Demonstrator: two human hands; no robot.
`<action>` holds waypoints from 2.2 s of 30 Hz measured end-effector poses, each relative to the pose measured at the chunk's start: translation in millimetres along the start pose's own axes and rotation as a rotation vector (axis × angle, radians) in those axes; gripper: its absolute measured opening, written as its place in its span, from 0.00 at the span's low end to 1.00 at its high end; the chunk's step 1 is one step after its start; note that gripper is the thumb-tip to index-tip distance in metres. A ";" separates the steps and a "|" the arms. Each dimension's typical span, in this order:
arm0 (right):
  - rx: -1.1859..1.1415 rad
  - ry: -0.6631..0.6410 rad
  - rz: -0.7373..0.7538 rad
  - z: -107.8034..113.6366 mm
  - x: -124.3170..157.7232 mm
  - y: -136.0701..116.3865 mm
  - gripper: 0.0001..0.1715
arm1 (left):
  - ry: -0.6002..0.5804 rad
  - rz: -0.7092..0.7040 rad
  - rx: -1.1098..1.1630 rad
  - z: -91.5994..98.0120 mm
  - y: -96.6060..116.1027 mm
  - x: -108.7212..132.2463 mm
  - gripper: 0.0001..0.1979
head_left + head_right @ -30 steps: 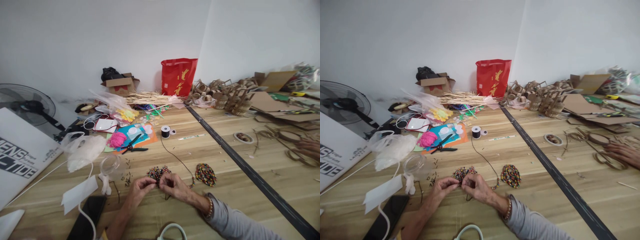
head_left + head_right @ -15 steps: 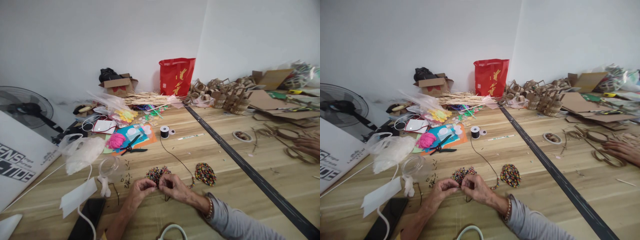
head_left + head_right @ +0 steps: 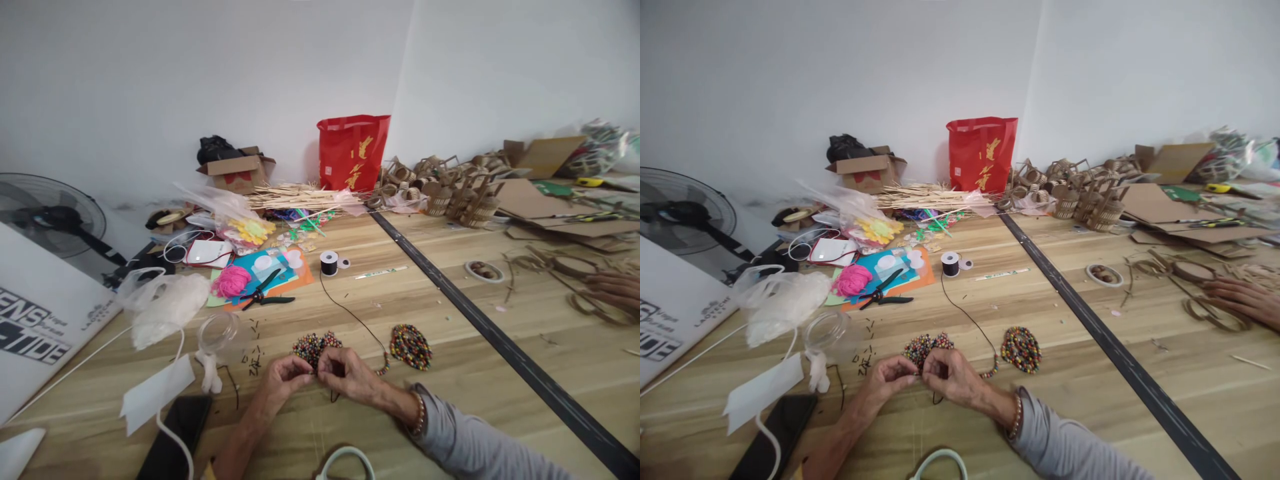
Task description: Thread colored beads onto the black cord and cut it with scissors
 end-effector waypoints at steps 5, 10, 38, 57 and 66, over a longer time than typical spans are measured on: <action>0.014 0.002 -0.002 0.1 0.2 0.9 0.06 | -0.015 0.014 0.019 -2.0 1.4 1.5 0.10; 0.034 0.005 0.007 0.1 0.3 0.5 0.05 | -0.021 0.007 0.023 -2.6 3.1 3.4 0.10; 0.054 -0.007 -0.002 -0.6 0.2 -0.3 0.03 | -0.055 -0.006 0.008 -2.7 -0.8 0.5 0.12; 0.047 -0.018 0.009 -1.3 0.4 0.8 0.05 | -0.064 -0.030 -0.016 -3.5 2.5 2.0 0.12; 0.031 -0.007 -0.012 -1.8 0.6 2.6 0.02 | -0.067 -0.019 0.000 -3.0 0.8 1.6 0.12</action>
Point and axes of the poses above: each hand's wrist, its own x-axis away from the middle knuckle, its own z-axis out of the back of the hand, y = z × x, the point moved 5 cm from there along -x, towards the middle knuckle, and after that the axes turned 12 degrees about z, right-handed, at the moved point
